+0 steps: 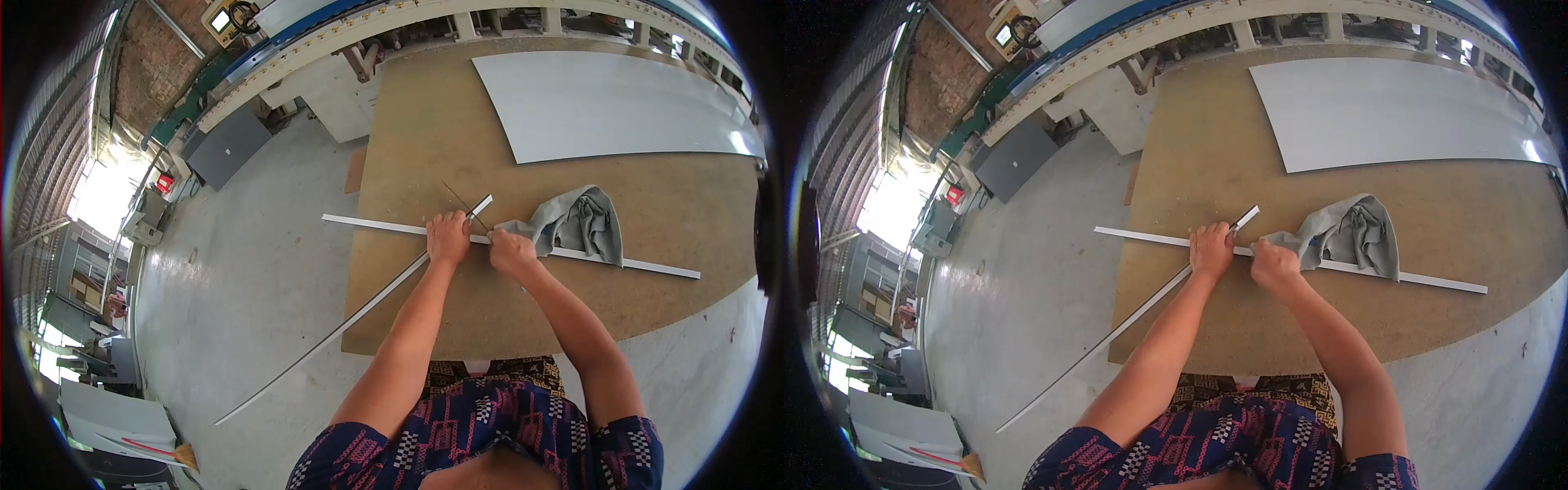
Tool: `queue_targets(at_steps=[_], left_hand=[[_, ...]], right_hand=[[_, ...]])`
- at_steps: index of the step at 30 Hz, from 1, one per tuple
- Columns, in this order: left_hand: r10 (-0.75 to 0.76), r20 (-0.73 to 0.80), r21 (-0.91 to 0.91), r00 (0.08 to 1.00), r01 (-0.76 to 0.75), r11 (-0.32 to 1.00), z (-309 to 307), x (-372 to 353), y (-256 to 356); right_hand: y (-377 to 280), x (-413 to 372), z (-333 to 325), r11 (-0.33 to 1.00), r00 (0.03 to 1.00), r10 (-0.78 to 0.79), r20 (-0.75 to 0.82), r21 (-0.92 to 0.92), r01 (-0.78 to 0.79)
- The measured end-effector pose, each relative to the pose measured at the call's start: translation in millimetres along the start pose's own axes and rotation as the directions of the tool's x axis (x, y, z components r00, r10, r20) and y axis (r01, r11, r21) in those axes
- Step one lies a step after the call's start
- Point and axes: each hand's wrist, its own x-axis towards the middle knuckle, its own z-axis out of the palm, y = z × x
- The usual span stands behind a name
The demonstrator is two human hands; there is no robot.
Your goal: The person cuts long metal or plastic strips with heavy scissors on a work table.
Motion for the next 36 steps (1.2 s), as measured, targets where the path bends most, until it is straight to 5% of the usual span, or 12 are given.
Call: queue_targets(at_steps=[3,12,36], left_hand=[[-0.014,0.013,-0.008,1.000,0.014,1.000,0,1,0],[-0.065,0.024,0.006,0.998,0.065,0.998,6,6,-1],[-0.076,0.064,0.037,0.995,0.073,0.997,1,6,-2]], right_hand=[[9,-37,-20,0.995,0.987,0.095,0.127,-0.033,-0.091],[14,-46,-21,0.999,0.991,0.038,0.126,-0.028,-0.035],[23,-77,-25,0.990,0.989,-0.142,-0.051,-0.020,0.141]])
